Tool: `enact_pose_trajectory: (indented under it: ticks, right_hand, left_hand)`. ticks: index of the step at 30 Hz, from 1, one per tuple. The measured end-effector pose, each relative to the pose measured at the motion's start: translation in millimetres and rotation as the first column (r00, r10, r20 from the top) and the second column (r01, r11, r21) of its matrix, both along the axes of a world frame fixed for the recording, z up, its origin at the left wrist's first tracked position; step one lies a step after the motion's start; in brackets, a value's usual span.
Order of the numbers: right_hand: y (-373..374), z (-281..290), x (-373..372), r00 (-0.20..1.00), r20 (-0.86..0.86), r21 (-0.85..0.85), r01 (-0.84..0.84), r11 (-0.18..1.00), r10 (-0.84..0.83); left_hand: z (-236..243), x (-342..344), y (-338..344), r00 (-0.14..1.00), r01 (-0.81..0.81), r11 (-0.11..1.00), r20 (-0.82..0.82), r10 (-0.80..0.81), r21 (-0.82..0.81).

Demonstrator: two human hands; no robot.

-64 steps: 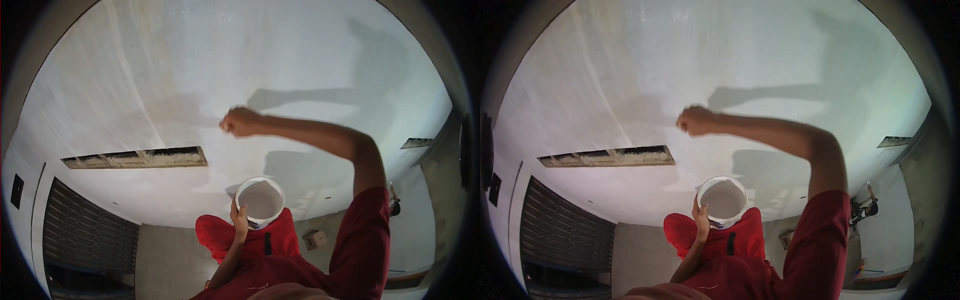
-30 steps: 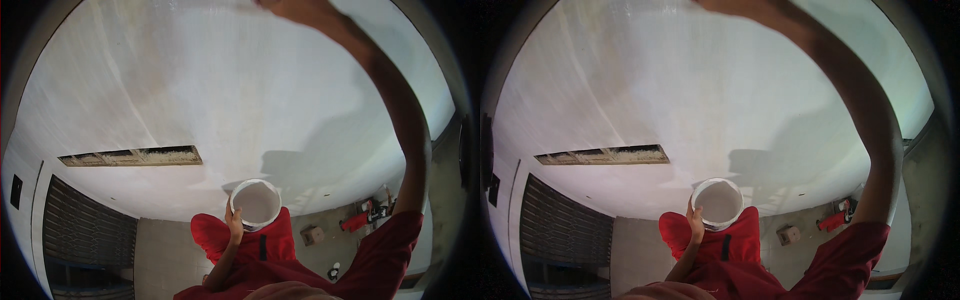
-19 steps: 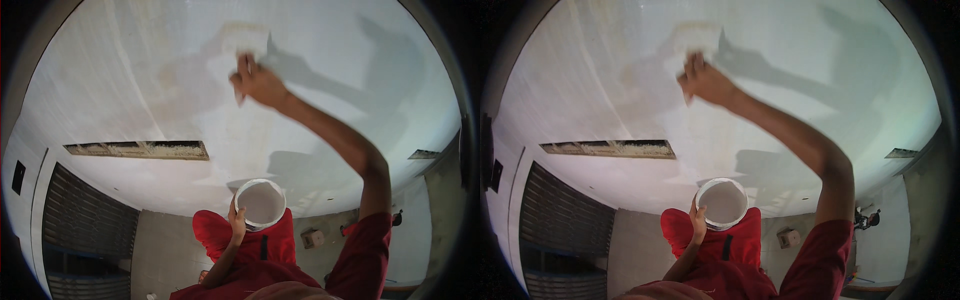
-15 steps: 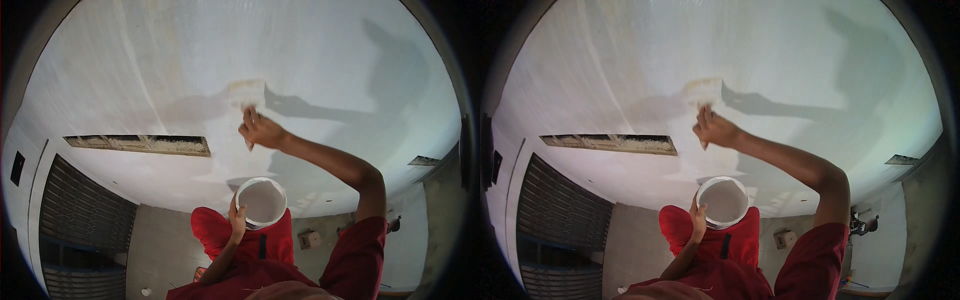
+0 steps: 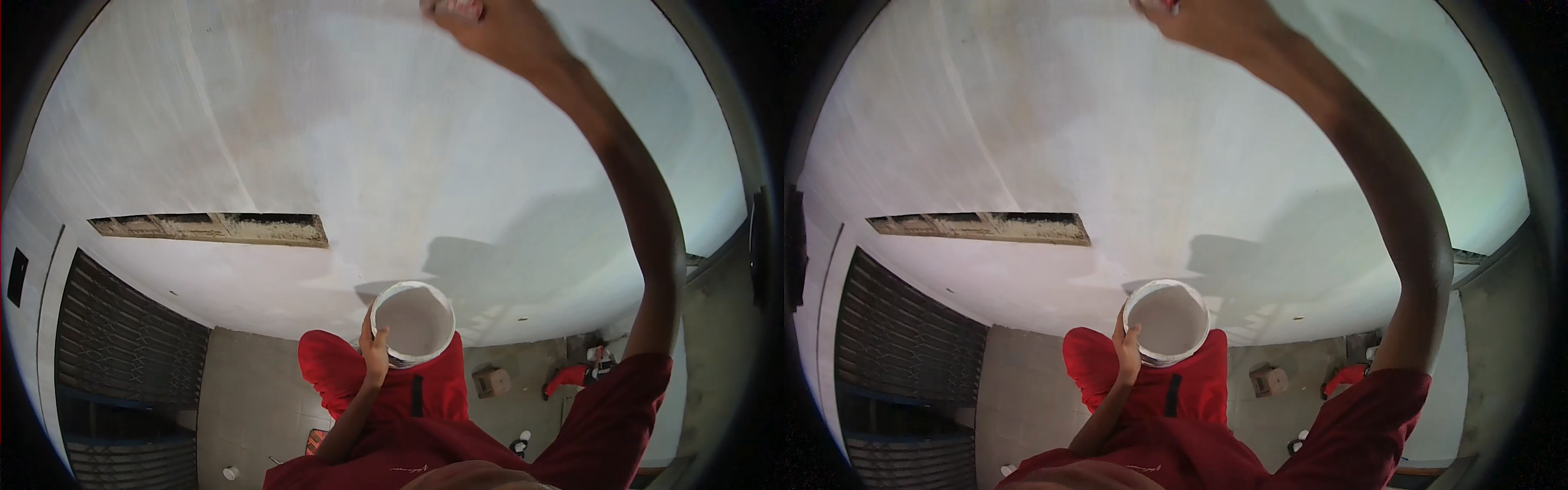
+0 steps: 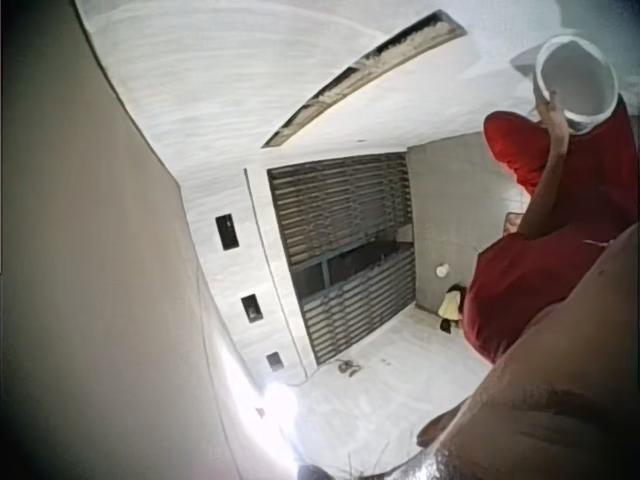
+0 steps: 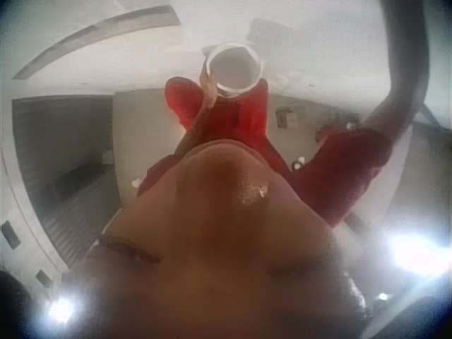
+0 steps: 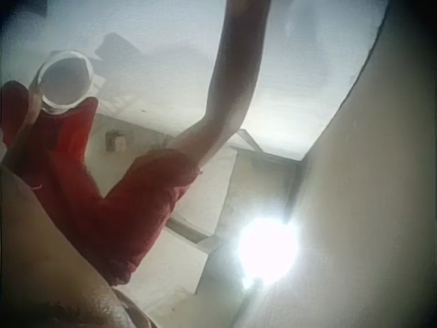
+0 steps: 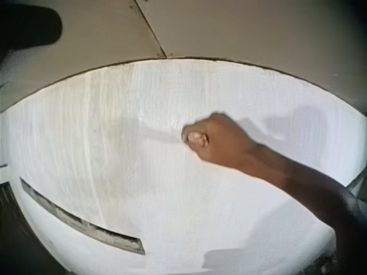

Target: Painting a ceiling using a paintbrush and a bucket of white paint.

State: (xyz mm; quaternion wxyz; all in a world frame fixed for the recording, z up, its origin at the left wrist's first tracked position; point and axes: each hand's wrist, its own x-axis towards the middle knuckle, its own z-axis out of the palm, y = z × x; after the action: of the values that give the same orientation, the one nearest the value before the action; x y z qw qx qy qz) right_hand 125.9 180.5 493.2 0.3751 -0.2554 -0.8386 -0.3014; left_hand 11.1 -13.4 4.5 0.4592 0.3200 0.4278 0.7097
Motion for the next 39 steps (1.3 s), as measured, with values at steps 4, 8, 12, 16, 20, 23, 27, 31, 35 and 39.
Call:
enact_pose_trajectory:
  ticks: [4,8,12,16,20,23,27,31,35,39]
  right_hand:
    - [-3,25,-4,0.986,0.129,0.456,-0.156,0.876,0.109]
    - [27,-54,-10,0.995,0.093,0.305,-0.051,0.951,0.024]
    - [40,-204,-27,0.888,0.386,0.524,0.011,0.852,-0.249]
    - [11,-276,-20,0.82,0.57,0.107,-0.134,0.985,0.049]
    - [7,-260,-15,0.913,0.258,-0.7,-0.05,0.713,0.317]
    - [37,-206,8,0.97,-0.092,-0.674,-0.228,0.702,0.227]
    - [27,-61,45,0.974,-0.17,-0.454,-0.21,0.866,0.147]
    - [-6,7,10,0.975,-0.056,0.216,-0.2,0.956,0.216]
    - [3,40,36,0.972,-0.008,0.619,-0.179,0.765,0.233]
    - [45,-85,8,0.997,0.004,0.421,0.064,0.905,-0.072]
  left_hand:
    - [-2,2,4,1.0,-0.006,1.0,-0.025,0.005,-0.01]
    - [-4,-3,3,1.0,0.004,1.0,-0.013,-0.004,0.012]
    - [-10,-3,2,1.0,0.005,0.999,-0.018,-0.004,0.033]
    - [-7,-1,3,0.999,0.001,0.998,-0.045,0.001,0.062]
    - [-7,-4,0,1.0,0.01,1.0,-0.006,-0.01,0.023]
    - [-7,-1,1,0.999,0.033,0.999,0.004,-0.033,0.022]
    - [3,8,3,0.999,0.032,0.999,0.014,-0.032,0.015]
    - [-15,-21,-10,0.996,-0.084,0.996,-0.022,0.084,0.026]
    - [0,13,8,0.999,0.036,0.998,-0.001,-0.036,0.055]
    - [-4,-1,-1,1.0,-0.002,1.0,-0.004,0.002,0.011]
